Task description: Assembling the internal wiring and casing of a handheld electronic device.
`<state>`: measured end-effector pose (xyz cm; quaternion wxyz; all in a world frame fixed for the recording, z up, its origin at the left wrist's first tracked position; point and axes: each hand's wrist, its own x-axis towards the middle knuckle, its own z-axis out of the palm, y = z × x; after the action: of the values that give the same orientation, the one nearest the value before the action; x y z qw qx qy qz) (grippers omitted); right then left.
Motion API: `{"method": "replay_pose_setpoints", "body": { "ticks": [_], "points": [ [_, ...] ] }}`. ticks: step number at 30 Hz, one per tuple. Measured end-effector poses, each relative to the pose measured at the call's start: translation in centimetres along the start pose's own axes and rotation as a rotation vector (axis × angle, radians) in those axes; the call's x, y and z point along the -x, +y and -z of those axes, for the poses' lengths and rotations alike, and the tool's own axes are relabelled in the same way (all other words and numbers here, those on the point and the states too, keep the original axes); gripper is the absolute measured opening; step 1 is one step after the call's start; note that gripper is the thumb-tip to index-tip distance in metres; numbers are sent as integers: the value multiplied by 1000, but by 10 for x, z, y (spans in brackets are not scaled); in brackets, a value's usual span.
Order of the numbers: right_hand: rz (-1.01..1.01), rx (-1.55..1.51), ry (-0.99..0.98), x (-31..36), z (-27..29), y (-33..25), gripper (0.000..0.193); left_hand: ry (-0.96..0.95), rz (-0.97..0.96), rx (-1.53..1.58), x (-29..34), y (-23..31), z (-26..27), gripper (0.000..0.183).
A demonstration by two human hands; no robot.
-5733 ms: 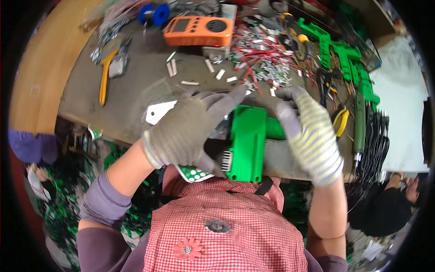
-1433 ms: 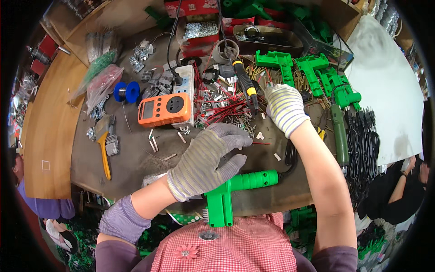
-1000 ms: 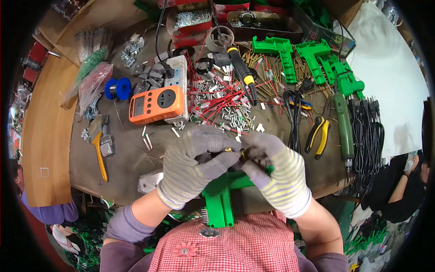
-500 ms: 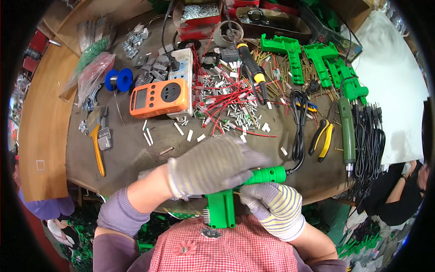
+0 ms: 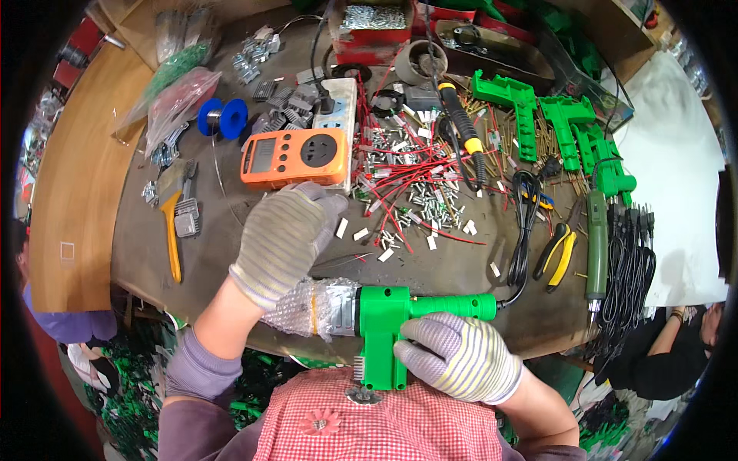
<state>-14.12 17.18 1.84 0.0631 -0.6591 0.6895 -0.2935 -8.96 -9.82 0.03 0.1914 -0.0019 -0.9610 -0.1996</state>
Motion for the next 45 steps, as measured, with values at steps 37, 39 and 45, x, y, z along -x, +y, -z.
{"method": "replay_pose_setpoints", "body": {
  "ticks": [37,39,45],
  "points": [
    [-1012,-745,148,-20,52,55,13,-266,-287,60,-13,20,0,15],
    [-976,-869,226,-11,52,51,16,-351,-461,-301,-26,19,-13,8],
    [-501,-581,156,1,41,14,9,-491,-564,-490,-41,37,-12,11]
  ]
}}
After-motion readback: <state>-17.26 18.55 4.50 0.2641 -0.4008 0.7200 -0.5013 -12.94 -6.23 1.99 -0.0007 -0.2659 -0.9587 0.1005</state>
